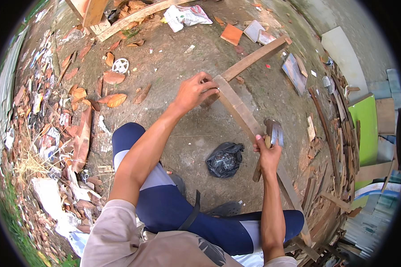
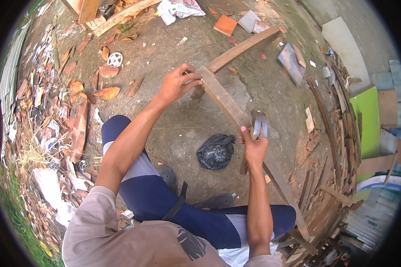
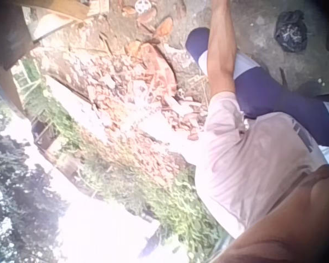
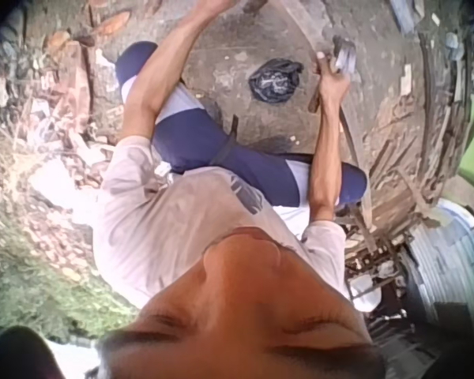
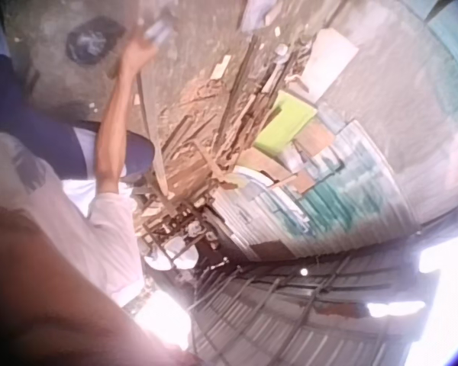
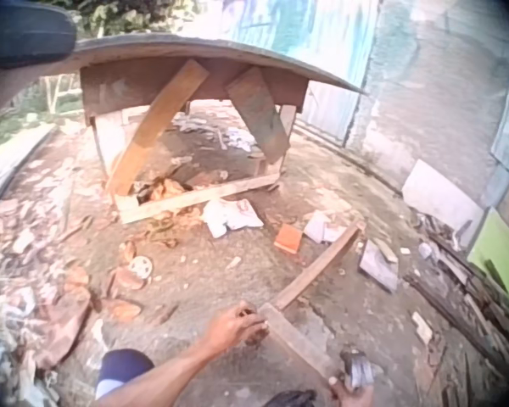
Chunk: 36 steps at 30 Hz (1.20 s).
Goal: The person sits on the ground and assembles a wooden frame by joining two planks with a smaller block. They use a hammer to drive nails into the wood to secure the pieces together.
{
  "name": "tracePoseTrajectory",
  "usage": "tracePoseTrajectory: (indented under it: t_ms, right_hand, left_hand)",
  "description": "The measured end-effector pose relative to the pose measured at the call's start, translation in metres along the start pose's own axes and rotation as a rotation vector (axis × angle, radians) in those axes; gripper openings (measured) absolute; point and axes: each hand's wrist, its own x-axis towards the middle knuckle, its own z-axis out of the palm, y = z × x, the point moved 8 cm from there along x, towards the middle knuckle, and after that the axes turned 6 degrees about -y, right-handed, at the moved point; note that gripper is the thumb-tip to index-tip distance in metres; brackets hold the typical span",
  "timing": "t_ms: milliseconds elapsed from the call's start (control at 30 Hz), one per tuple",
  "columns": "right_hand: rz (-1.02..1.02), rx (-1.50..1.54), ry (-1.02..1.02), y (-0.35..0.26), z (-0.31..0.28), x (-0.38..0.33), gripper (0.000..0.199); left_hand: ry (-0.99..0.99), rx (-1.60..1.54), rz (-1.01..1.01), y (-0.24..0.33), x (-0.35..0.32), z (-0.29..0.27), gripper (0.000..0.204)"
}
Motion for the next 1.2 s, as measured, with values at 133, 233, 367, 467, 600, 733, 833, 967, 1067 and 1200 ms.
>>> tracePoseTrajectory:
  t_ms: [133, 233, 367, 467, 600, 733, 833, 967, 1067, 1200]
  right_hand:
    - [0.085, -0.101, -0.009, -0.005, 0.0, 0.003, 0.024]
    - [0.034, -0.276, 0.052, -0.023, -0.004, 0.008, 0.031]
    - [-0.077, -0.591, 0.078, -0.073, 0.016, 0.023, 0.037]
    - [-0.099, -0.584, 0.011, -0.087, 0.038, 0.049, 0.037]
    - [-0.061, -0.674, -0.096, -0.093, 0.067, 0.08, 0.039]
    - [-0.058, -0.666, -0.149, -0.076, 0.083, 0.097, 0.042]
    - [0.018, -0.664, -0.172, -0.062, 0.079, 0.103, 0.043]
    - [0.081, -0.591, -0.174, -0.05, 0.077, 0.1, 0.046]
    - [0.034, -0.548, -0.176, -0.055, 0.079, 0.095, 0.05]
    - [-0.002, -0.548, -0.177, -0.051, 0.078, 0.098, 0.048]
  left_hand:
    - [-0.022, -0.148, -0.004, -0.009, 0.002, 0.004, 0.018]
    - [0.023, -0.196, -0.044, -0.021, 0.012, -0.002, 0.017]
    - [-0.061, -0.748, -0.51, -0.056, 0.014, 0.019, 0.017]
    - [-0.211, -0.985, -0.677, -0.064, 0.019, 0.04, 0.021]
    - [-0.277, -0.999, -0.772, -0.057, 0.02, 0.032, 0.024]
    - [-0.218, -1.012, -0.739, -0.074, 0.015, 0.033, 0.027]
    - [-0.253, -1.0, -0.824, -0.065, 0.018, 0.035, 0.027]
    - [-0.251, -0.993, -0.784, -0.064, 0.019, 0.031, 0.027]
    - [-0.213, -0.881, -0.693, -0.057, 0.023, 0.024, 0.025]
    - [-0.236, -0.676, -0.51, -0.037, 0.033, 0.018, 0.022]
